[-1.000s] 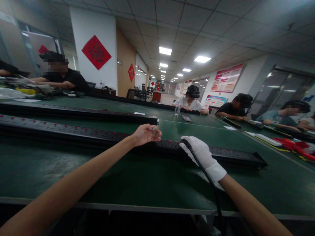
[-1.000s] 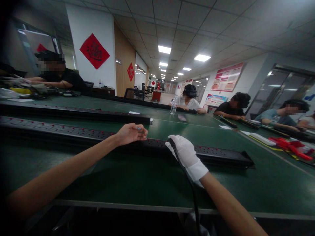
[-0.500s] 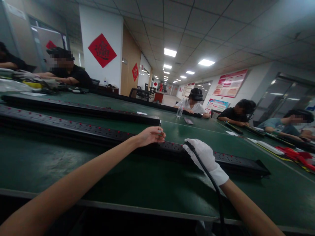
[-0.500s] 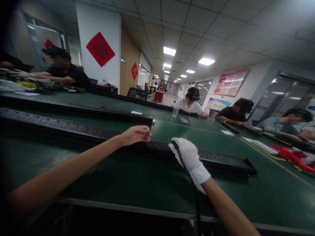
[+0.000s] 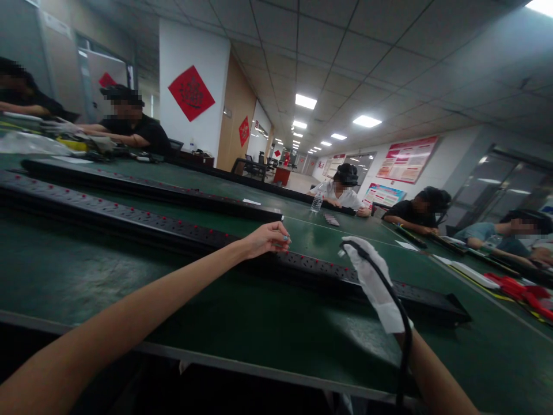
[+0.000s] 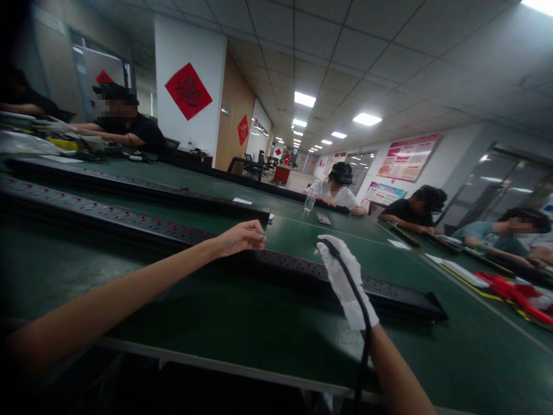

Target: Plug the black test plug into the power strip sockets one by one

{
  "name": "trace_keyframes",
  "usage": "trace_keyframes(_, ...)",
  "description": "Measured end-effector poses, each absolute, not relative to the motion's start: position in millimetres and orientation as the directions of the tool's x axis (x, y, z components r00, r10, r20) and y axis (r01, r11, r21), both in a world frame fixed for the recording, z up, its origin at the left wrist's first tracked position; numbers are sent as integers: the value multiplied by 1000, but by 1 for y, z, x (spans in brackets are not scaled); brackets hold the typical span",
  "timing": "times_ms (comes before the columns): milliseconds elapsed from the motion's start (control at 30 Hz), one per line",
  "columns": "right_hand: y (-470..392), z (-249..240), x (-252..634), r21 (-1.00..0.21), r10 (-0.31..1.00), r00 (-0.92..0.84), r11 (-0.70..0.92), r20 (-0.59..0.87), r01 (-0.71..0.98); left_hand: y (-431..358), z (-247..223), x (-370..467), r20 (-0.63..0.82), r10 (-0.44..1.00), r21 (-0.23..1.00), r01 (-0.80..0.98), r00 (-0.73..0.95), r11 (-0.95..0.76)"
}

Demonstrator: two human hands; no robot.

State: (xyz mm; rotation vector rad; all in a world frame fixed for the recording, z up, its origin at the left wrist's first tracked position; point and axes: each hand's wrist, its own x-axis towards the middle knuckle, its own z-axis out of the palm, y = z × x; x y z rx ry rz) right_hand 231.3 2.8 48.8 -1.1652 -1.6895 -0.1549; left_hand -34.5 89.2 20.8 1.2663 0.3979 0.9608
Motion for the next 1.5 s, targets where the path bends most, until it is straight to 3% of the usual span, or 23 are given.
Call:
trace_keyframes(200,9,42,211,-349,747,-196,504,635,790,89,20,-33,259,786,910,-415,562,-2)
trace_keyframes(333,14,47,194,-219,777,-311,492,547,842,89,20,-32,243,800,913,-408,548,2)
trace_keyframes(533,27,50,175,20,822,-325,358,467,934,88,19,-31,257,806,913,-408,534,-20)
trace_keyframes(733,21,39,166,186,767,-358,307,533,933,87,20,-32,252,813,911,-412,525,-16)
trace_keyframes(900,16,14,175,130,600,-397,438,695,889,89,21,-35,257,784,917,-400,565,-12)
trace_keyframes(1000,17,6,181,79,563,-410,518,717,851,91,20,-36,271,745,920,-391,610,-15)
trace_keyframes(1500,10,9,178,-63,655,-345,515,672,855,88,21,-38,271,696,927,-375,665,-2)
